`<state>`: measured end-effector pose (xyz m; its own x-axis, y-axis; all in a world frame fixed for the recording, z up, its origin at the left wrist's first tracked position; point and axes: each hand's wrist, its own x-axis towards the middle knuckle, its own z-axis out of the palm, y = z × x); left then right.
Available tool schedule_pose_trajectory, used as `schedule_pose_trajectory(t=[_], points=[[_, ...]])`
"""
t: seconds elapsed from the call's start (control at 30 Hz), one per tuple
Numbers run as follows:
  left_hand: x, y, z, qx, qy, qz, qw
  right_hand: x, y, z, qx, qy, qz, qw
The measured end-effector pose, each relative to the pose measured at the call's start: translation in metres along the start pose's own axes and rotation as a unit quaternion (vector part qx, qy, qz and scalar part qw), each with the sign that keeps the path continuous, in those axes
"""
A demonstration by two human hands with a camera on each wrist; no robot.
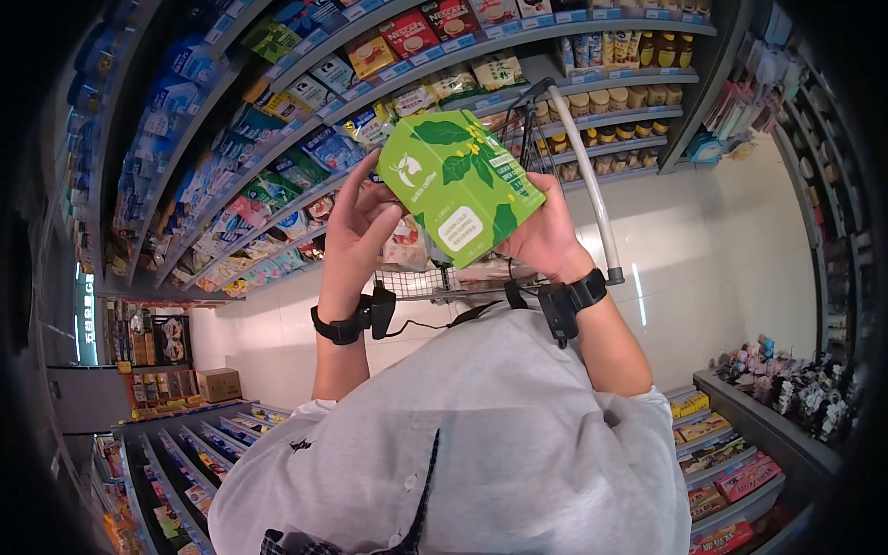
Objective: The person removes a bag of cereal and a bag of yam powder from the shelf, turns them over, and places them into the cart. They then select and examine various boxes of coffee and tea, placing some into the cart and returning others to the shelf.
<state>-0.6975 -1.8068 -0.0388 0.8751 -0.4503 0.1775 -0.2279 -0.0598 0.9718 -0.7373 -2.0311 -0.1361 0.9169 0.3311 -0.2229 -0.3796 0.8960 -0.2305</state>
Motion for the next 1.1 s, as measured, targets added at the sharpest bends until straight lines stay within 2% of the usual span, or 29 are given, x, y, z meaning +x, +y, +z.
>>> schedule_pose_trajectory(t=[0.07, 0.13, 0.17, 0.3, 0.4, 0.47, 0.6, 0.67, 0.8, 0.87, 0.9, 0.93, 1.0, 1.07, 1.1], points=[[0.003, 0.009, 0.006, 0.016, 0.014, -0.003, 1.000, 0.001, 0.004, 0.001, 0.006, 0.029, 0.021, 0.999], [0.006, 0.011, 0.007, 0.065, -0.005, 0.019, 0.998, 0.011, 0.011, -0.019, 0.083, -0.155, 0.081, 0.981], [0.007, 0.009, 0.007, 0.055, 0.000, 0.020, 0.998, 0.009, 0.016, -0.018, 0.065, -0.073, 0.071, 0.993], [0.008, 0.012, 0.006, 0.040, 0.003, 0.019, 0.999, 0.013, 0.024, -0.016, 0.066, -0.084, 0.089, 0.990], [0.008, 0.011, 0.004, 0.045, 0.003, 0.025, 0.999, 0.013, 0.024, -0.010, 0.034, -0.076, 0.067, 0.994], [0.008, 0.011, 0.002, 0.039, 0.000, 0.025, 0.999, 0.015, 0.024, -0.016, 0.061, -0.110, 0.091, 0.988], [0.007, 0.014, 0.001, 0.027, -0.004, 0.020, 0.999, 0.013, 0.021, -0.012, 0.061, -0.107, 0.107, 0.986], [0.008, 0.014, 0.001, 0.032, -0.007, 0.020, 0.999, 0.008, 0.020, 0.006, 0.022, -0.009, 0.080, 0.997], [0.007, 0.012, -0.006, 0.012, -0.003, 0.026, 1.000, 0.010, 0.018, -0.003, -0.003, -0.068, 0.046, 0.997], [0.005, 0.007, -0.019, 0.073, -0.022, 0.020, 0.997, 0.005, 0.011, 0.001, -0.080, -0.065, -0.034, 0.994], [0.003, 0.006, -0.022, 0.073, -0.023, 0.019, 0.997, 0.005, 0.008, -0.004, -0.136, -0.098, -0.079, 0.983], [0.001, 0.006, -0.025, 0.097, -0.020, -0.003, 0.995, 0.006, 0.007, -0.007, -0.135, -0.097, -0.080, 0.983], [-0.004, 0.004, -0.027, 0.121, -0.020, -0.027, 0.992, 0.006, 0.007, -0.008, -0.232, -0.050, -0.149, 0.960], [-0.008, 0.000, -0.027, -0.074, -0.006, -0.114, 0.991, 0.004, 0.009, -0.002, -0.261, -0.059, -0.169, 0.949], [-0.009, -0.001, -0.026, -0.073, -0.007, -0.115, 0.991, 0.004, 0.012, 0.001, -0.308, -0.048, -0.201, 0.929]])
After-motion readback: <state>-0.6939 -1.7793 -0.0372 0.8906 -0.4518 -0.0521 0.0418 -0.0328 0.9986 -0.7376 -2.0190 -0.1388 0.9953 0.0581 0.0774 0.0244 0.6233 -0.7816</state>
